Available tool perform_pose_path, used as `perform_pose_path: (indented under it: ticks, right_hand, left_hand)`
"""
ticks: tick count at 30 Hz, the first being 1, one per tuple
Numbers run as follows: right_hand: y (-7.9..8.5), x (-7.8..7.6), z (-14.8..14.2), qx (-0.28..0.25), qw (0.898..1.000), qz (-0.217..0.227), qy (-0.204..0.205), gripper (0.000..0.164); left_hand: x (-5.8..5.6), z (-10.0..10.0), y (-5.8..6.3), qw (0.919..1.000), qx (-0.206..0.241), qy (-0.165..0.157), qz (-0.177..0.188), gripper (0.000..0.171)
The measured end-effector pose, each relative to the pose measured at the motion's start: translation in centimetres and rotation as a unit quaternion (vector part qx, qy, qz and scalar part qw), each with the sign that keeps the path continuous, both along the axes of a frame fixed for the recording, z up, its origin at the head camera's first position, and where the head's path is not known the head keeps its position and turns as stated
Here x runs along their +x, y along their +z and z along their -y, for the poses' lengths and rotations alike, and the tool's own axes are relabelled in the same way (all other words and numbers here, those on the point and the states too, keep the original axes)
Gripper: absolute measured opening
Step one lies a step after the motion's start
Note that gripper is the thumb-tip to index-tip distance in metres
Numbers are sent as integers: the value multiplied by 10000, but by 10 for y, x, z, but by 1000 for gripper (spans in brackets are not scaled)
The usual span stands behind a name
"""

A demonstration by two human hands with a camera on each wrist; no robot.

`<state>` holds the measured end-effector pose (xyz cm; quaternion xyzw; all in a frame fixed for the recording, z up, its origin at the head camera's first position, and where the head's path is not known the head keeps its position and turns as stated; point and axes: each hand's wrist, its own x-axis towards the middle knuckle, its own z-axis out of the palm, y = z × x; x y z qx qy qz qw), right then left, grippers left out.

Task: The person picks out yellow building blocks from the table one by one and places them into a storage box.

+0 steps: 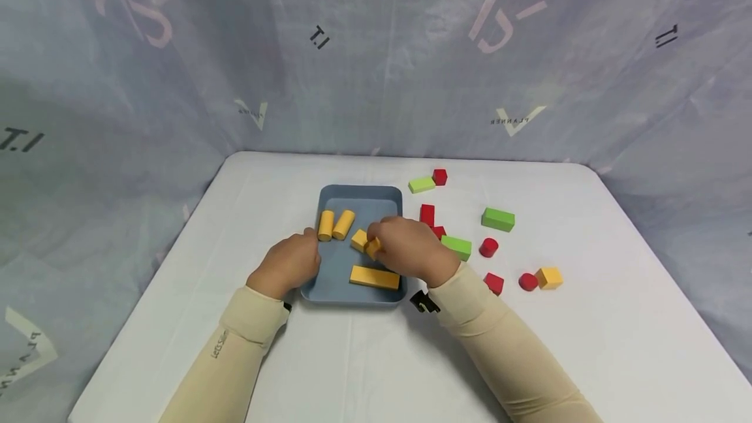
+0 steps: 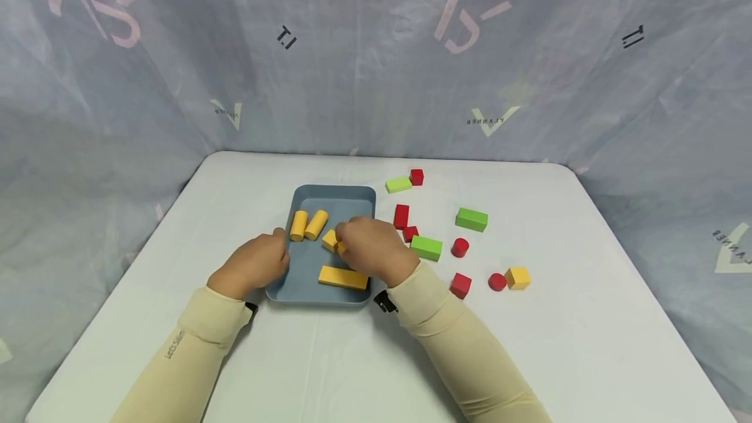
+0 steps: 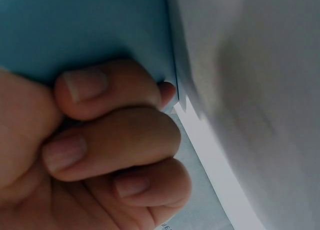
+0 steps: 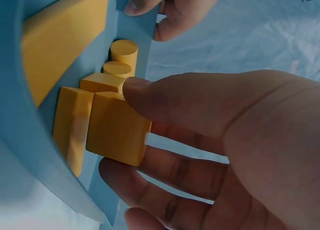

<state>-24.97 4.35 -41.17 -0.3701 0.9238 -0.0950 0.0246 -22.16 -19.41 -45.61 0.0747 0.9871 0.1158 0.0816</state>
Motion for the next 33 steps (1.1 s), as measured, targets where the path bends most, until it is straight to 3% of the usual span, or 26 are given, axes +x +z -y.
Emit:
perform_pose_path:
  ticks: [33]
  right_hand:
    - [-11, 1, 3, 135, 9998, -136, -9, 27]
  left_hand:
    - [1, -1, -2, 9999, -82, 6, -88, 35]
